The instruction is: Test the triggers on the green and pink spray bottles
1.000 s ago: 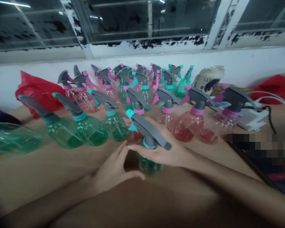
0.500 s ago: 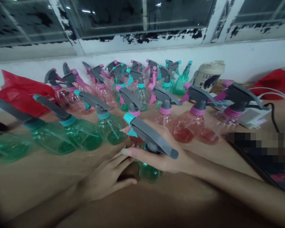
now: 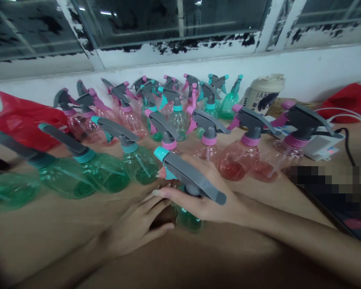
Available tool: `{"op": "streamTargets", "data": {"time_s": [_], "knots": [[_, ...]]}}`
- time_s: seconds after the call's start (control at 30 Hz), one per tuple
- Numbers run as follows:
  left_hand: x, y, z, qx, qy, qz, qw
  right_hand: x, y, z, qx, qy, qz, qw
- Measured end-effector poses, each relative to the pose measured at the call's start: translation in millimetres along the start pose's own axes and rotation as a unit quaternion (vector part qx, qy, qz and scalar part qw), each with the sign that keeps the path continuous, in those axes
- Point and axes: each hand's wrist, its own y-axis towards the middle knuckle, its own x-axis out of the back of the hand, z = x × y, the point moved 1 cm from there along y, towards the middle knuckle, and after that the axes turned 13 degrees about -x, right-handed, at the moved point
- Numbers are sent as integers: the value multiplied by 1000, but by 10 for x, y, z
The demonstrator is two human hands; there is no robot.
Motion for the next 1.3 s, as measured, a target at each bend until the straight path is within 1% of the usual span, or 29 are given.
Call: {"op": "streamTargets", "data": {"time_s": [0.07,0.17,0.23,0.33,0.47,0.8,0.87,1.0,1.07,1.17,1.3], "knots": [[3,4,-1,4,-3,5,1000,1,-14,4,3,-5,-3,1000],[6,9,-3,8,0,22,1000,0,-37,2,30,-16,-21,999],[6,7,-4,5,9,28,1000,-5,-42,-4,45,0,-23,999],[-4,0,-2,-1,25,29,999,-15,-31,-17,52,31,-12,998],[-15,-3,7,-9,36,25,999,-22,-21,-27,45,45,12,998],[-19,0,5,-11,49,23,998,-19,-23,-10,53,53,23,997],[-19,0,5,-12,50,25,998,-27,-26,-34,45,48,20,998],[-20,3,4,-12,41,22,999,-44,-43,-104,-4,35,37,999],[-20,7,1,-8,35,24,999,-49,-49,-120,-12,29,43,999],[-8,18,-9,-5,32,30,999,-48,-46,-103,15,33,30,999],[18,30,-16,-4,31,39,999,-42,-30,-53,60,24,-16,998]]}}
